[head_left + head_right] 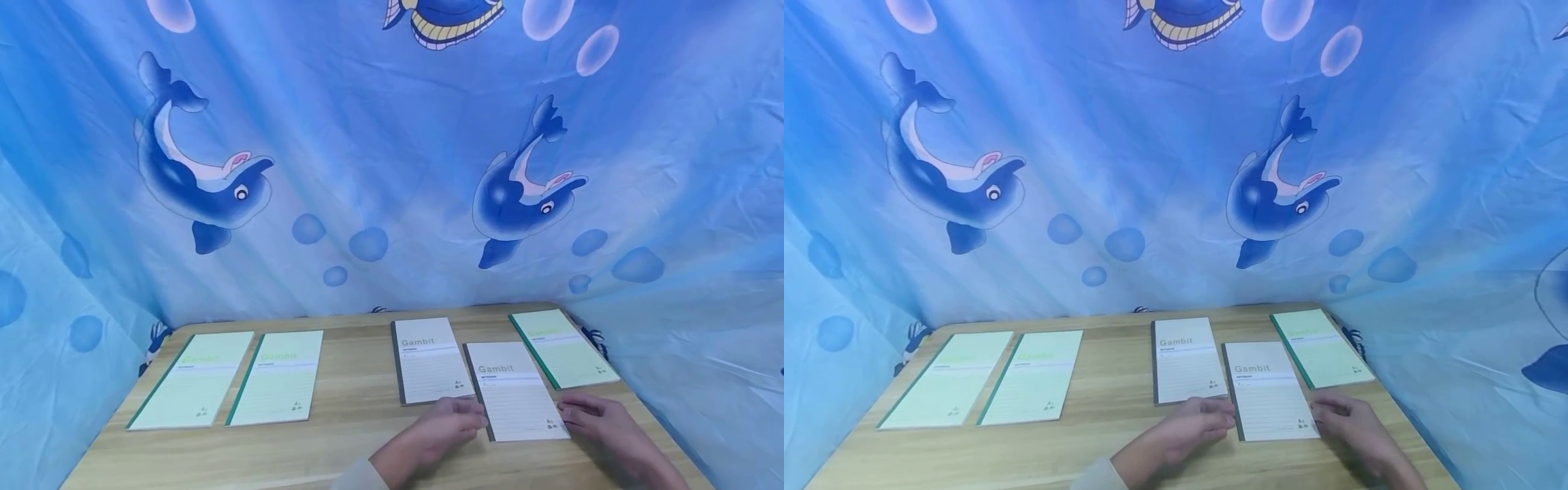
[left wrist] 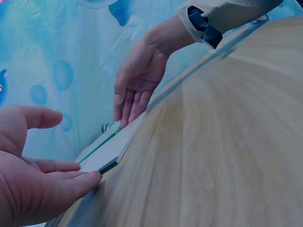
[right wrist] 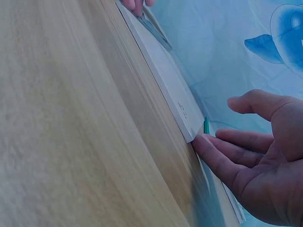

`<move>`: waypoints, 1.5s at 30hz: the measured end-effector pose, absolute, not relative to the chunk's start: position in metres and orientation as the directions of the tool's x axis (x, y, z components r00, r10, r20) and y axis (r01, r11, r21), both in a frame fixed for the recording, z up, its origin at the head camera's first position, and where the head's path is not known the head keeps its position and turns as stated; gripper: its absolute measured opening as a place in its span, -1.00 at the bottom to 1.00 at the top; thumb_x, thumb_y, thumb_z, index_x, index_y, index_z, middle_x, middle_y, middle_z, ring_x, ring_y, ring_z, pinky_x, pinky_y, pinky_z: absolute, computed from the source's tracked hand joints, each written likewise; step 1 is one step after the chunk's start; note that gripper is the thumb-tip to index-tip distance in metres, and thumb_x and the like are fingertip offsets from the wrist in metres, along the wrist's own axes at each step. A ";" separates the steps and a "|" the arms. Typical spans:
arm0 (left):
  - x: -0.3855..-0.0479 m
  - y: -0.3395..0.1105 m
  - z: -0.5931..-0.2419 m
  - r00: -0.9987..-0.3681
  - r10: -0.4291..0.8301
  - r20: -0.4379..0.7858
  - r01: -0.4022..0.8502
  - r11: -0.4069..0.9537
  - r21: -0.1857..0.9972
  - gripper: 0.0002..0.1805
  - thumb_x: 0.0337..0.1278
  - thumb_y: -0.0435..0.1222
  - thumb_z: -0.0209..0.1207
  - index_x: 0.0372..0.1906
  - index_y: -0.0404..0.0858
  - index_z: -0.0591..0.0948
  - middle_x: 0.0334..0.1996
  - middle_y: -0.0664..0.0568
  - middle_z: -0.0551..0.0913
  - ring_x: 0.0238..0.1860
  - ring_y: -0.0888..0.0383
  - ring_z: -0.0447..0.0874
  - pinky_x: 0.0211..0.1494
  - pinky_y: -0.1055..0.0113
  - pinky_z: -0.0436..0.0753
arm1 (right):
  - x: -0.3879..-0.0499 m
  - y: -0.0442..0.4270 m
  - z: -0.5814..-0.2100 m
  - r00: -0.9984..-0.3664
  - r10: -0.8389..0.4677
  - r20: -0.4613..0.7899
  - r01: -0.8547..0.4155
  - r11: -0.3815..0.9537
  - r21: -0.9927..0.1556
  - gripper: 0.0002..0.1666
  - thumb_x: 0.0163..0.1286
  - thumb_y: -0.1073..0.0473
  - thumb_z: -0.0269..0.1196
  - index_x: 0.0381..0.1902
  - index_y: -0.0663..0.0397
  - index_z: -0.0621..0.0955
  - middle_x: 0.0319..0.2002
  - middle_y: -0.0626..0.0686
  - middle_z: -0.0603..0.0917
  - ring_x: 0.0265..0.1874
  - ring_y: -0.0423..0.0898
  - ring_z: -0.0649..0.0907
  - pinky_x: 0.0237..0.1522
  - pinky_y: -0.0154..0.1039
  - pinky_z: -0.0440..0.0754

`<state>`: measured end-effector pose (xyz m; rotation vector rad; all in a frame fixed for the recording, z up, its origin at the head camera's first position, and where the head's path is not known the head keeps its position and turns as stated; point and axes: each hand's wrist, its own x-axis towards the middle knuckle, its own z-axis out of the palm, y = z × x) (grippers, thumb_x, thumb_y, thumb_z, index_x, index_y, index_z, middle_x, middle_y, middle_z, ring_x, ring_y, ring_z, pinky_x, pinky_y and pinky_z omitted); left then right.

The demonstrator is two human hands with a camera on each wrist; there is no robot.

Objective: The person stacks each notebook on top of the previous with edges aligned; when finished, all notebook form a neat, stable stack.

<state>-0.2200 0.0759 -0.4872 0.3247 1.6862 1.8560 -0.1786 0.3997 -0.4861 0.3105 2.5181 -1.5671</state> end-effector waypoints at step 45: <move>-0.190 0.145 -0.487 -0.928 0.317 -0.196 -0.313 -0.375 0.872 -0.41 0.13 -0.63 0.09 0.32 -0.48 0.34 0.07 -0.18 0.67 0.14 -0.06 0.72 0.30 0.03 0.69 | -0.165 0.382 -0.493 -0.948 0.200 -0.246 0.306 0.369 -0.878 -0.26 0.49 0.07 0.29 0.44 0.42 0.39 0.32 0.30 0.62 -0.05 -0.46 0.65 -0.05 -0.46 0.68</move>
